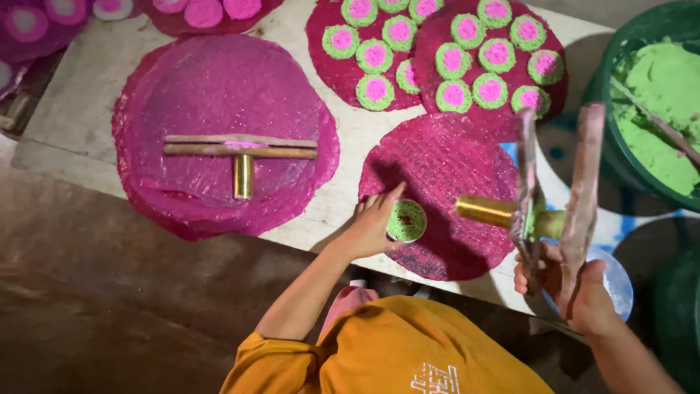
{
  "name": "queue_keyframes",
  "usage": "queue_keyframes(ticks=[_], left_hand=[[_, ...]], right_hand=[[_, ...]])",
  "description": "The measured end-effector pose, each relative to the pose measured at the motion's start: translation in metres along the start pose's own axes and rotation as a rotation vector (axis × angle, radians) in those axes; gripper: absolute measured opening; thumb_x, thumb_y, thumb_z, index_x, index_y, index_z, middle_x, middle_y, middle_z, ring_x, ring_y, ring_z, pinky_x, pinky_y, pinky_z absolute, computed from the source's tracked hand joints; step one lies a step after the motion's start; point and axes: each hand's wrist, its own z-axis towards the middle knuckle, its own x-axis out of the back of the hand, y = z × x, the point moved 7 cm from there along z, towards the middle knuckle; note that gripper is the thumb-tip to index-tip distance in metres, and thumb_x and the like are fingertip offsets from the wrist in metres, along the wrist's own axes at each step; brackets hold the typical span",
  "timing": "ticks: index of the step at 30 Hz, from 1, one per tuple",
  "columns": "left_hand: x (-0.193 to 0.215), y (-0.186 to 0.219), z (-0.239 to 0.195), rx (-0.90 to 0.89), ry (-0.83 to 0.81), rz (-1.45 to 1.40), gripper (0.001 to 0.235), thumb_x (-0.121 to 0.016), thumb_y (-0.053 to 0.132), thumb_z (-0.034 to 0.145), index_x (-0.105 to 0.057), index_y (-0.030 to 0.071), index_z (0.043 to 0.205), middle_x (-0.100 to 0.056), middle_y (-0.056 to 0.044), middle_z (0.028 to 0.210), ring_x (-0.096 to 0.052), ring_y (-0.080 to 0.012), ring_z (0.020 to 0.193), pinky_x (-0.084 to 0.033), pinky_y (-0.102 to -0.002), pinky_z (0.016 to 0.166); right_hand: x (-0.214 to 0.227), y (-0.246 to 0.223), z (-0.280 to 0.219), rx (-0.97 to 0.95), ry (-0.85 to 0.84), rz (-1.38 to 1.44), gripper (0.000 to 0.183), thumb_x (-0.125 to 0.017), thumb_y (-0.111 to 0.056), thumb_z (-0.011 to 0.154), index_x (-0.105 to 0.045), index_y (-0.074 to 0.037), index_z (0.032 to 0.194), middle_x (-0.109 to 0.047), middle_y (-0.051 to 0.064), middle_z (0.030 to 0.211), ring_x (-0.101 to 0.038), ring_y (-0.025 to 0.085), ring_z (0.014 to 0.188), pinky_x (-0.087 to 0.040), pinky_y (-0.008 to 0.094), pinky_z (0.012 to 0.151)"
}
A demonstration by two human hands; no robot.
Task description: The person shapes and decorates dough on mats using molds and a spatula, transferring additional dough from bowls as needed.
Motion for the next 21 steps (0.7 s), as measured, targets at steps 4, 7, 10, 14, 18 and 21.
queue_keyframes(ticks=[4, 7, 10, 14, 18, 21], left_hand=[[0.014, -0.007, 0.017, -0.127, 0.085, -0.092, 0.123, -0.094, 0.023, 0.07, -0.013, 0.015, 0.162, -0.044, -0.016, 0.155, -0.027, -0.0433, 0.146, -0.015, -0.06, 0.12], [0.03, -0.019, 0.041, -0.089, 0.16, -0.089, 0.123, -0.091, 0.028, 0.068, -0.013, 0.016, 0.163, -0.048, -0.013, 0.153, -0.037, -0.0384, 0.144, -0.026, -0.054, 0.122], [0.035, -0.034, 0.058, 0.077, 0.129, 0.077, 0.124, -0.095, 0.036, 0.067, -0.015, 0.021, 0.162, -0.042, -0.018, 0.154, -0.034, -0.0407, 0.144, -0.025, -0.054, 0.12], [0.038, -0.029, 0.066, 0.06, 0.075, 0.164, 0.121, -0.088, 0.047, 0.072, -0.012, 0.019, 0.162, -0.034, -0.02, 0.159, -0.028, -0.0412, 0.146, -0.021, -0.055, 0.119], [0.056, -0.013, 0.069, 0.05, 0.189, -0.218, 0.108, -0.072, 0.064, 0.082, -0.019, 0.018, 0.164, -0.023, -0.016, 0.169, -0.025, -0.0371, 0.151, -0.02, -0.055, 0.119], [0.059, 0.022, 0.086, -0.212, -0.012, -1.343, 0.098, -0.064, 0.072, 0.086, -0.039, 0.011, 0.159, -0.042, -0.011, 0.163, -0.041, -0.0282, 0.148, -0.03, -0.047, 0.123]], right_hand=[[0.004, -0.002, -0.007, -0.015, 0.092, -0.02, 0.123, -0.035, -0.1, 0.071, -0.057, 0.007, 0.129, -0.064, 0.019, 0.095, -0.06, 0.027, 0.086, -0.047, 0.039, 0.074], [0.006, -0.002, -0.003, 0.017, 0.084, -0.017, 0.122, -0.035, -0.099, 0.073, -0.055, 0.007, 0.13, -0.063, 0.018, 0.095, -0.06, 0.027, 0.087, -0.047, 0.039, 0.077], [0.006, 0.004, 0.004, 0.061, 0.076, -0.066, 0.12, -0.032, -0.098, 0.075, -0.054, 0.006, 0.13, -0.063, 0.017, 0.095, -0.061, 0.027, 0.087, -0.047, 0.039, 0.08], [0.008, 0.017, 0.016, 0.04, 0.046, -0.061, 0.114, -0.028, -0.095, 0.076, -0.05, 0.002, 0.132, -0.062, 0.015, 0.096, -0.059, 0.026, 0.086, -0.047, 0.039, 0.08], [0.003, 0.02, 0.043, -0.065, -0.005, -0.203, 0.1, -0.023, -0.086, 0.087, -0.056, -0.001, 0.13, -0.063, 0.01, 0.092, -0.057, 0.021, 0.08, -0.046, 0.035, 0.071], [-0.022, 0.009, 0.076, -0.247, -0.242, -0.289, 0.086, -0.023, -0.075, 0.094, -0.06, -0.001, 0.119, -0.065, 0.009, 0.086, -0.061, 0.02, 0.076, -0.05, 0.034, 0.071]])
